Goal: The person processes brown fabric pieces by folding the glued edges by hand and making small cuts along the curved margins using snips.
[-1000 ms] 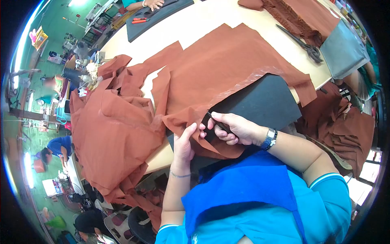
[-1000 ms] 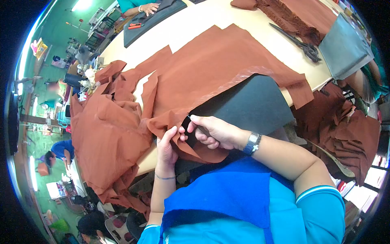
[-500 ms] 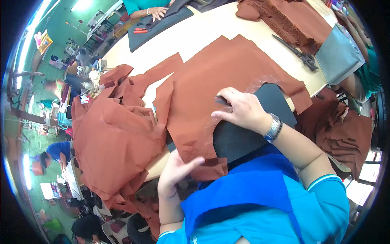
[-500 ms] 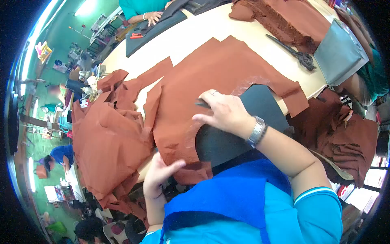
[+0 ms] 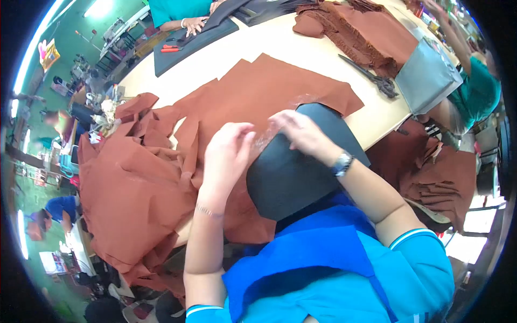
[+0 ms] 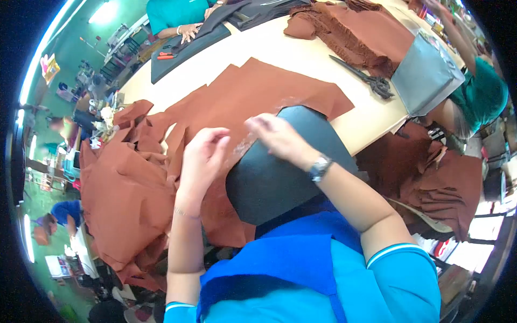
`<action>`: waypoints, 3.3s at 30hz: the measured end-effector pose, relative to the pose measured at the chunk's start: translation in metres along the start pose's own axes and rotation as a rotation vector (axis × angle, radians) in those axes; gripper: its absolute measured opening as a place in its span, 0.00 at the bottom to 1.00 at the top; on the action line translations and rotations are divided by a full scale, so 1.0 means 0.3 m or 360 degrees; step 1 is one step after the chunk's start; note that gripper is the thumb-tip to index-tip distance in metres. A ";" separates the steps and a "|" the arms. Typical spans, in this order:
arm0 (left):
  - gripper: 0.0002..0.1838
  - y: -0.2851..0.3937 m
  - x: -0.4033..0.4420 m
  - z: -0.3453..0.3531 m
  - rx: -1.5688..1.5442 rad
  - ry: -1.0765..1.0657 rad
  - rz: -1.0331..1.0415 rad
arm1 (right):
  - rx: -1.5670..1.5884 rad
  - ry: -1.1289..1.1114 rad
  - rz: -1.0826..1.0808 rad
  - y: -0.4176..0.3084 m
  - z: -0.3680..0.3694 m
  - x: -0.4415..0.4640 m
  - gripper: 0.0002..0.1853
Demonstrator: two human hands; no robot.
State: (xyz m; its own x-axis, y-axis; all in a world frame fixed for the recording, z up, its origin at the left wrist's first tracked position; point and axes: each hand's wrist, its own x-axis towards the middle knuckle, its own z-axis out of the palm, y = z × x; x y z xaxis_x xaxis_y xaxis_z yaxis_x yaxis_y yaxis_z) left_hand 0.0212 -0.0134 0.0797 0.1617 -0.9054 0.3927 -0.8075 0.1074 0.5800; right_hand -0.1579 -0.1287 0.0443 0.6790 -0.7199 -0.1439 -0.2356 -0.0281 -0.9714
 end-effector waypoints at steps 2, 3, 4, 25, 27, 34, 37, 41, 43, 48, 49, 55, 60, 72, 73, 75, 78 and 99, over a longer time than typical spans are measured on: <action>0.10 -0.009 0.020 0.105 0.0075 -0.0216 -0.0156 | 0.0637 0.0105 0.0188 0.071 -0.095 -0.030 0.23; 0.09 -0.021 0.020 0.152 0.0128 -0.0196 -0.0133 | 0.0784 0.0141 0.0324 0.076 -0.131 -0.052 0.23; 0.09 -0.038 0.020 0.195 0.0182 -0.0176 -0.0104 | 0.0934 0.0183 0.0454 0.076 -0.162 -0.070 0.24; 0.05 -0.099 0.011 0.258 -0.0077 0.0165 -0.0204 | 0.1691 -0.0143 0.0799 0.138 -0.259 0.109 0.19; 0.05 -0.101 0.009 0.261 -0.0086 0.0170 -0.0201 | 0.1653 -0.0097 0.0770 0.141 -0.254 0.111 0.18; 0.05 -0.102 0.011 0.259 -0.0082 0.0176 -0.0205 | 0.1648 -0.0124 0.0759 0.147 -0.251 0.081 0.18; 0.05 -0.101 0.011 0.259 -0.0100 0.0177 -0.0216 | 0.1602 -0.0118 0.0833 0.128 -0.251 0.082 0.18; 0.05 -0.102 0.010 0.261 -0.0092 0.0170 -0.0214 | 0.1614 -0.0111 0.0790 0.138 -0.248 0.111 0.18; 0.05 -0.103 0.010 0.260 -0.0077 0.0171 -0.0211 | 0.1569 -0.0054 0.0740 0.147 -0.239 0.112 0.18; 0.05 -0.103 0.011 0.259 -0.0092 0.0181 -0.0201 | 0.1501 -0.0031 0.0793 0.123 -0.231 0.074 0.18; 0.05 -0.104 0.011 0.259 -0.0088 0.0175 -0.0208 | 0.1506 -0.0061 0.0813 0.123 -0.236 0.082 0.18; 0.06 -0.111 0.010 0.264 -0.0066 0.0158 -0.0224 | 0.1494 -0.0066 0.0737 0.142 -0.230 0.102 0.18; 0.06 -0.108 0.009 0.262 -0.0103 0.0186 -0.0196 | 0.1454 -0.0064 0.0787 0.120 -0.227 0.074 0.17; 0.06 -0.114 0.007 0.266 -0.0089 0.0164 -0.0209 | 0.1409 -0.0060 0.0805 0.110 -0.225 0.090 0.17; 0.07 -0.111 0.007 0.266 -0.0071 0.0140 -0.0215 | 0.1420 -0.0070 0.0801 0.120 -0.227 0.106 0.17; 0.08 -0.108 0.009 0.259 -0.0033 0.0104 -0.0234 | 0.1408 -0.0070 0.0787 0.120 -0.223 0.116 0.16; 0.12 -0.090 0.021 0.208 -0.0202 -0.0096 -0.0409 | 0.1506 -0.0033 0.0749 0.133 -0.232 0.093 0.16; 0.53 -0.353 0.093 -0.088 0.0895 -0.0915 0.0665 | -0.1367 0.0449 -0.0879 0.064 -0.204 -0.105 0.12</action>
State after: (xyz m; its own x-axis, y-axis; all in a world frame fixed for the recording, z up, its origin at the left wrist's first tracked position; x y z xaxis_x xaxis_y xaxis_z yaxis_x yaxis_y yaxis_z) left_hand 0.1261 -0.0392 0.0480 -0.3933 -0.9193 -0.0117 -0.9190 0.3935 -0.0232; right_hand -0.2264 -0.1491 0.0417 0.6821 -0.5891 0.4332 -0.4307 -0.8024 -0.4131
